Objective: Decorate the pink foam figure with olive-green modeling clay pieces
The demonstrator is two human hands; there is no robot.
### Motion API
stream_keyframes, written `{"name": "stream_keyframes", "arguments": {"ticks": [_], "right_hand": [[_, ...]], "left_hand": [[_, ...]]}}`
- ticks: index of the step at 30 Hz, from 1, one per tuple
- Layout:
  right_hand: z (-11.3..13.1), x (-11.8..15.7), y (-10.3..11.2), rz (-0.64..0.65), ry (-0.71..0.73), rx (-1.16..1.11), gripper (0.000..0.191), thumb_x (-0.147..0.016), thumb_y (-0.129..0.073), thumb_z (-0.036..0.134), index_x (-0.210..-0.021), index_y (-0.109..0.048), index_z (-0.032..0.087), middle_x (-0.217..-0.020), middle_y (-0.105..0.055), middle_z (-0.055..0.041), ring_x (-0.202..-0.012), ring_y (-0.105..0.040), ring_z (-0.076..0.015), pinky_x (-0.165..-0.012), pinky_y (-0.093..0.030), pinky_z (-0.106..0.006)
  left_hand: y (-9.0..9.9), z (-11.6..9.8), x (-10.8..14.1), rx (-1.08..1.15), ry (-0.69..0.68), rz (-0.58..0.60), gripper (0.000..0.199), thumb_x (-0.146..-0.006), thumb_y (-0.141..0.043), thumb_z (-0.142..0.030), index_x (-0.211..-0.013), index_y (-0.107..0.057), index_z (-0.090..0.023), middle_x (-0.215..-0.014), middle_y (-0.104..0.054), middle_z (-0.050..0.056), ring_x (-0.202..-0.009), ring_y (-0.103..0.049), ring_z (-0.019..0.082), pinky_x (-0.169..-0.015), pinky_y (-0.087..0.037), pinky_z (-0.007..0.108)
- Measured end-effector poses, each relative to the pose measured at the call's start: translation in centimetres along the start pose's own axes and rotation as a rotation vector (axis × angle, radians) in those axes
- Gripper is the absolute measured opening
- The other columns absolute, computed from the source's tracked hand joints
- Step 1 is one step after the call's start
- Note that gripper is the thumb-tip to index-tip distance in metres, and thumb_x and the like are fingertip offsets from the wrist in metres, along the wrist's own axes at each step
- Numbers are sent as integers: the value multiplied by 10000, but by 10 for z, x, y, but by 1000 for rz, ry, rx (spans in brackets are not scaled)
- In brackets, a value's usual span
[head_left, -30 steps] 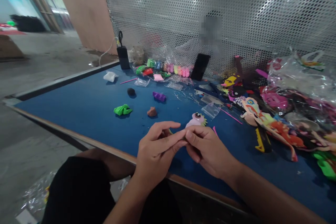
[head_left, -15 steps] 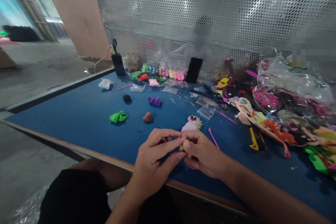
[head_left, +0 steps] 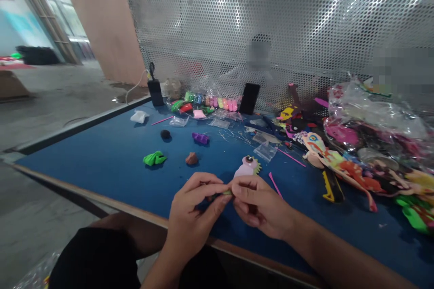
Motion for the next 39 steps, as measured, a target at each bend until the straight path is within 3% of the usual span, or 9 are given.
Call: {"name": "stream_keyframes", "arguments": {"ticks": [5, 11, 15, 20, 25, 28, 36, 39], "right_hand": [[6, -1, 7, -78, 57, -30, 382, -776, -824, 474, -715, -632, 149, -452, -419, 100, -327, -285, -23, -329, -174, -169], [5, 0, -1, -19, 77, 52, 544, -809, -775, 539, -540, -474, 174, -392, -393, 87, -304, -291, -26, -331, -162, -185], [6, -1, 5, -82, 117, 127, 516, -833, -748, 550, -581, -502, 172, -409, -404, 89, -312, -292, -28, -339, -155, -187], [9, 2, 1, -61, 145, 167, 545, -885, -676, 571, -563, -490, 172, -424, -413, 75, -324, -310, -34, -352, -162, -202], [10, 2, 6, -108, 118, 84, 486, -784, -808, 477, -549, -519, 165, -400, -381, 90, -323, -282, -28, -348, -162, -192], [10, 1, 10, -150, 111, 76, 409, -768, -822, 465, -621, -597, 156, -399, -371, 101, -322, -273, -29, -340, -164, -182], [12, 1, 10, -131, 150, 141, 490, -834, -763, 456, -523, -523, 164, -393, -397, 75, -335, -307, -33, -357, -186, -190], [11, 0, 9, -115, 120, 111, 422, -811, -782, 462, -585, -596, 157, -398, -411, 76, -338, -305, -37, -354, -192, -188]], "left_hand": [[-6, -6, -1, -1, -52, 54, 231, -864, -701, -158, -1068, -767, -246, -981, -719, 60, -874, -693, 159, -759, -573, 253], [-6, -1, 0, 59, -5, 65, 153, -890, -689, -192, -1017, -767, -226, -929, -711, 53, -804, -691, 140, -683, -559, 223], [-9, 0, 0, 38, -7, 102, 191, -877, -707, -189, -1054, -764, -236, -921, -703, 45, -806, -680, 136, -694, -553, 226], [-1, -1, 1, -5, -24, 10, 169, -876, -705, -159, -1006, -782, -236, -886, -691, 34, -801, -666, 128, -704, -540, 223], [-10, -2, 2, -8, -8, 77, 224, -890, -684, -145, -1090, -758, -214, -882, -686, 24, -795, -652, 105, -715, -527, 197], [-9, -3, 2, -11, -13, 54, 238, -873, -706, -153, -1104, -750, -189, -906, -695, 33, -811, -658, 107, -728, -527, 192], [-2, -2, 1, -28, 1, -13, 143, -858, -724, -134, -982, -785, -170, -763, -678, 5, -661, -603, 77, -609, -478, 168], [0, -3, 1, -45, 2, -29, 111, -856, -728, -148, -953, -779, -171, -654, -589, -29, -586, -530, 70, -546, -432, 171]]}}
Point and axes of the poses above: each hand's wrist, its own x-axis away from the middle knuckle, its own y-axis out of the back of the hand, z = x × y, the point moved 10 cm from there along -x, towards the middle knuckle
